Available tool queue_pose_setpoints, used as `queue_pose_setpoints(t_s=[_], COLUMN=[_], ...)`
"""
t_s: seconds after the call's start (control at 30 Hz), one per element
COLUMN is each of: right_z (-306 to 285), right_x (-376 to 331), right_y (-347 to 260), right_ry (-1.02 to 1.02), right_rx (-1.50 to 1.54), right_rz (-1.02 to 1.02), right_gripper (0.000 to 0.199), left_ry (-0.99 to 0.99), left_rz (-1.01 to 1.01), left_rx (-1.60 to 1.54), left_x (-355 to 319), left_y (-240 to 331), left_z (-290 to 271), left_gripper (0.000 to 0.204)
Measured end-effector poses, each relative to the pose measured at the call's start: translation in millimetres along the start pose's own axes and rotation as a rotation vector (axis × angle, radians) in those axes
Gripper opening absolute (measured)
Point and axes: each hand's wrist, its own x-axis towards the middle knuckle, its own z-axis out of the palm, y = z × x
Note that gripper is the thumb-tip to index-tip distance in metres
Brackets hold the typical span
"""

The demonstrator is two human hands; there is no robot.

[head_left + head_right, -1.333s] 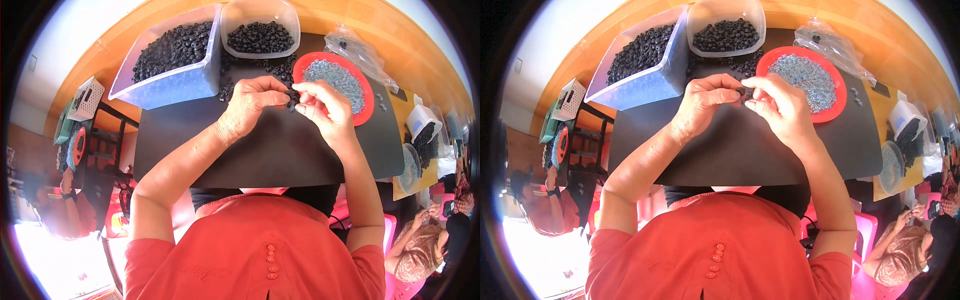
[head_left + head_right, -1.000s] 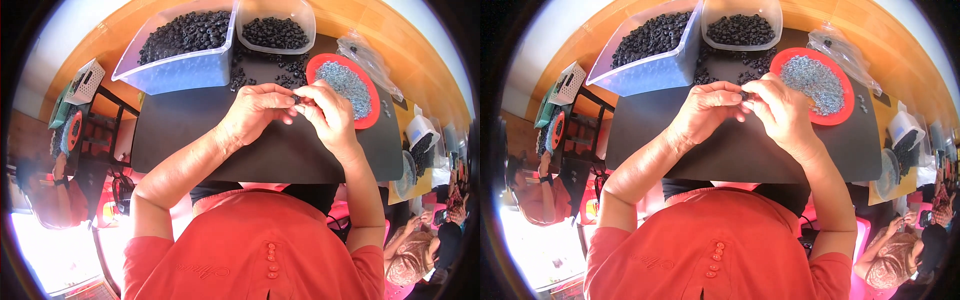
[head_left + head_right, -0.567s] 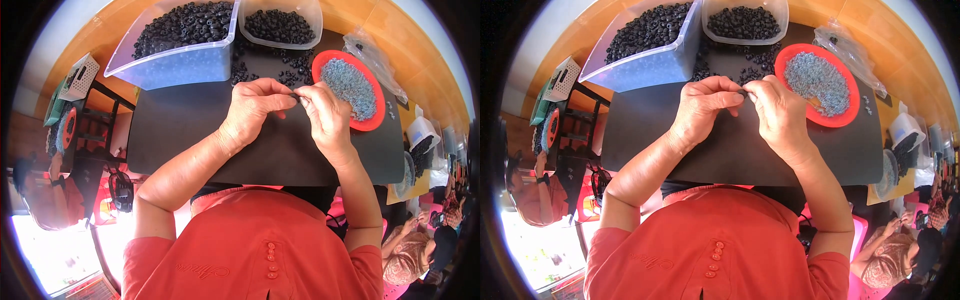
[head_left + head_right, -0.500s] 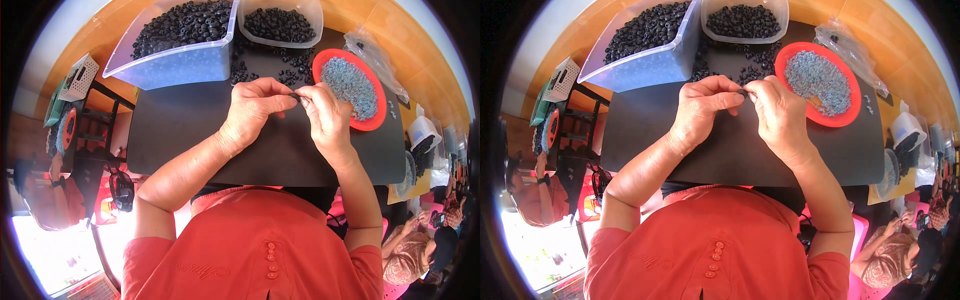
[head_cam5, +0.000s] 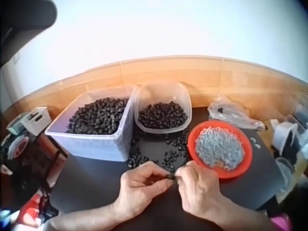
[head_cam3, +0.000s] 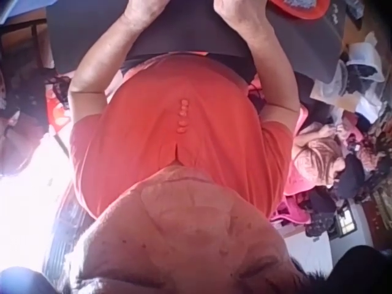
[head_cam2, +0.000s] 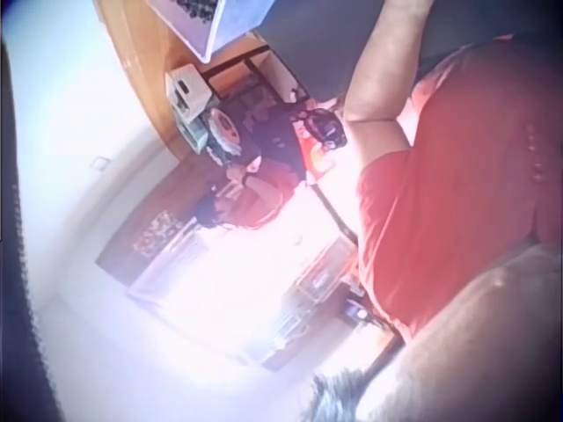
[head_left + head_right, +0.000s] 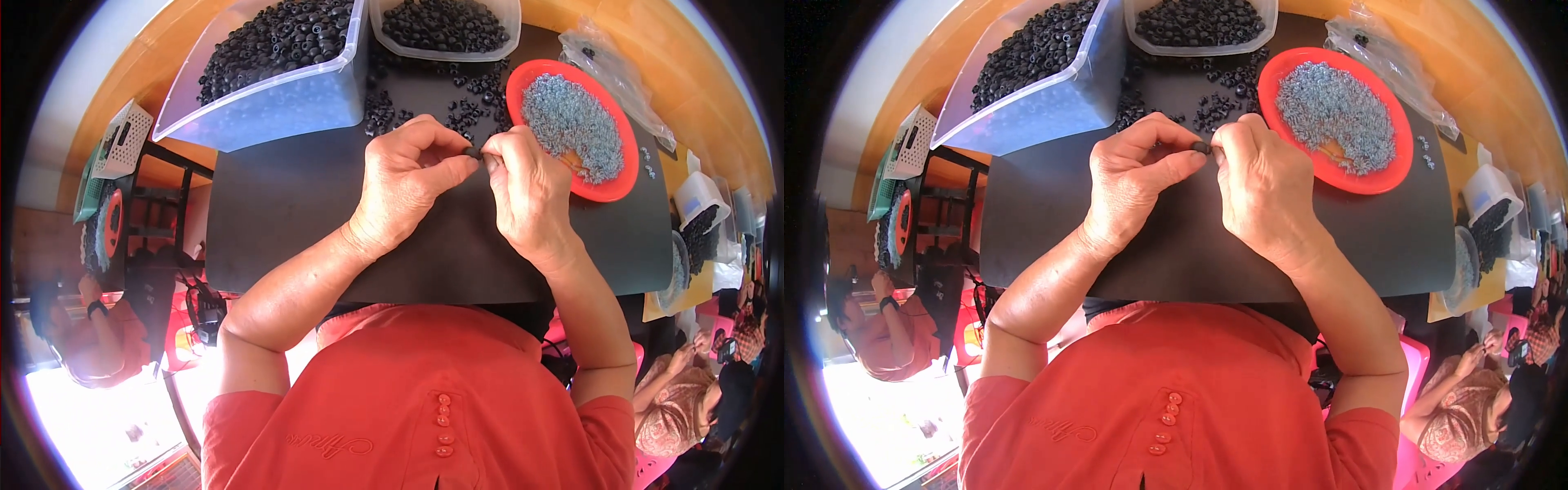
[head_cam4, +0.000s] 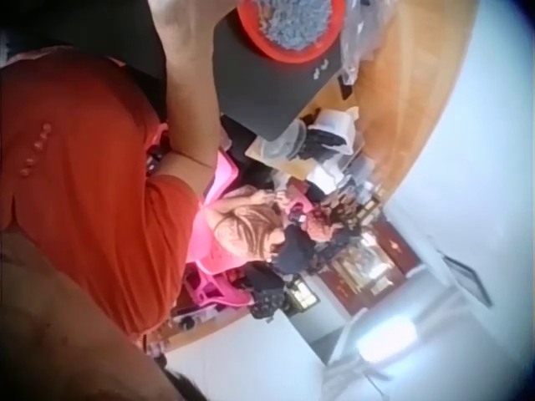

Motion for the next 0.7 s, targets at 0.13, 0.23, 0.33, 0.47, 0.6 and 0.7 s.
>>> queue_pose_setpoints(t_s=[0.13,0.23,0.33,0.47,0.6,0.7], right_z=[-1.1,-2.9,-1.0,0.3,-0.2,0.5], right_x=[-2.3,-3.5,-1.3,-2.4,-2.9,-3.2], right_y=[5.2,6.6,-1.5,0.0,0.4,0.2], right_ry=[0.014,-0.001,-0.023,-0.045,-0.052,-0.043], right_rx=[0.031,0.085,0.095,0.081,0.057,0.071], right_rz=[0.031,0.079,0.090,0.040,0.047,0.063], right_gripper=[0.010,0.013,0.015,0.018,0.019,0.019], left_ry=[0.010,0.007,0.008,-0.018,-0.024,0.009], left_rz=[-0.033,-0.071,-0.093,-0.080,-0.165,-0.109], left_rx=[0.000,-0.013,-0.022,0.016,-0.061,-0.124], left_x=[0.3,0.3,-0.1,-0.3,0.8,0.4], left_y=[-0.4,1.2,-0.2,-0.7,1.2,-2.2], left_z=[-2.1,-1.9,-1.6,-1.8,-0.1,3.2], left_gripper=[0.013,0.010,0.010,0.011,0.016,0.015])
